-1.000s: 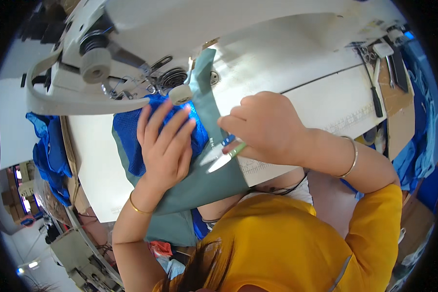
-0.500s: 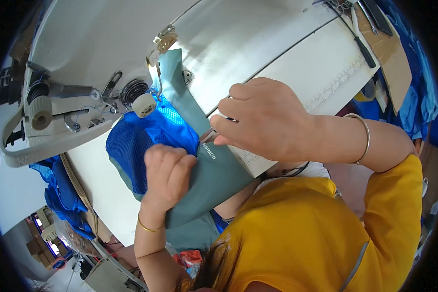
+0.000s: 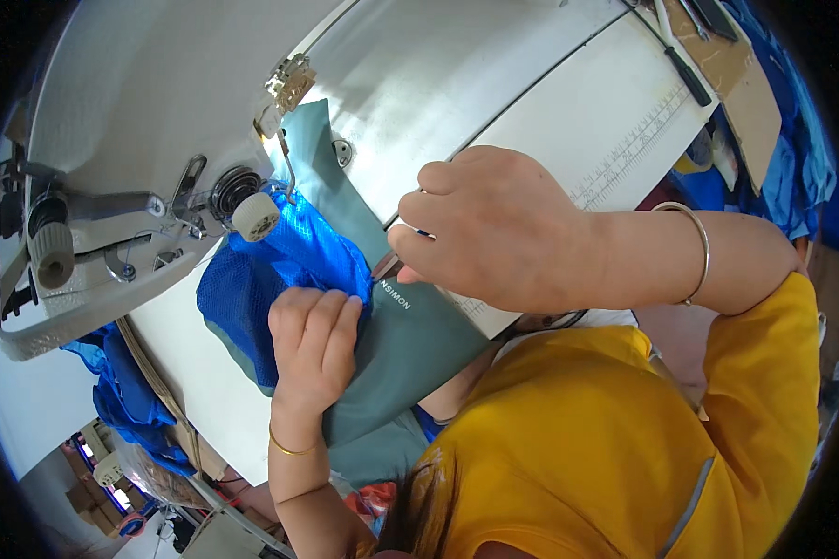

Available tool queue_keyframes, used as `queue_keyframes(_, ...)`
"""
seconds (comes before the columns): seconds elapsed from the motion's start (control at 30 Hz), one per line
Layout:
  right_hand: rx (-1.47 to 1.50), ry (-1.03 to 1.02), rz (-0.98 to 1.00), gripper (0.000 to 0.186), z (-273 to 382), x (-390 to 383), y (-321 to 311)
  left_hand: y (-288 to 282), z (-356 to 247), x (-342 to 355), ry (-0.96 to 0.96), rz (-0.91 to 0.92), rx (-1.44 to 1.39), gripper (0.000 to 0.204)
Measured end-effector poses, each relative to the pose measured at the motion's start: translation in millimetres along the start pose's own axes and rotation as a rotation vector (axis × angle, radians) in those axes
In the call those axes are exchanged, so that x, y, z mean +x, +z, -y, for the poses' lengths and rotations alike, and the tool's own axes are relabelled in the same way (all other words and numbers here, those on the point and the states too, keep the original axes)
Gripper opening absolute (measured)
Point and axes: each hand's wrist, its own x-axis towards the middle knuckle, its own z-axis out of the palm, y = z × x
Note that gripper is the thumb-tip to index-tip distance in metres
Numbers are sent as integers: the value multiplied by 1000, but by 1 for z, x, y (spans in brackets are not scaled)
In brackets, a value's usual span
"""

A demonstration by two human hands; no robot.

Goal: Sewing a blue mesh pocket onto a fabric panel using an industrial sewing machine.

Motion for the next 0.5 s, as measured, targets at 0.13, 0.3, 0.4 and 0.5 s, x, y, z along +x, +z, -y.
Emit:
queue_keyframes(0.13, -34, -2, -33, 38, 3, 1, 2, -1, -3, 0, 76, -19, 97, 21)
queue_keyframes(0.3, 35, -28, -9, 30, 3, 2, 9, 5, -4, 1, 93, -135, 172, 7)
queue_keyframes(0.4, 72, -35, -8, 29, -1, 1, 14, 4, -2, 4, 70, -121, 149, 6)
queue_keyframes(0.5, 121, -48, -31, 28, -6, 1, 18, 4, -1, 4, 66, -105, 107, 7)
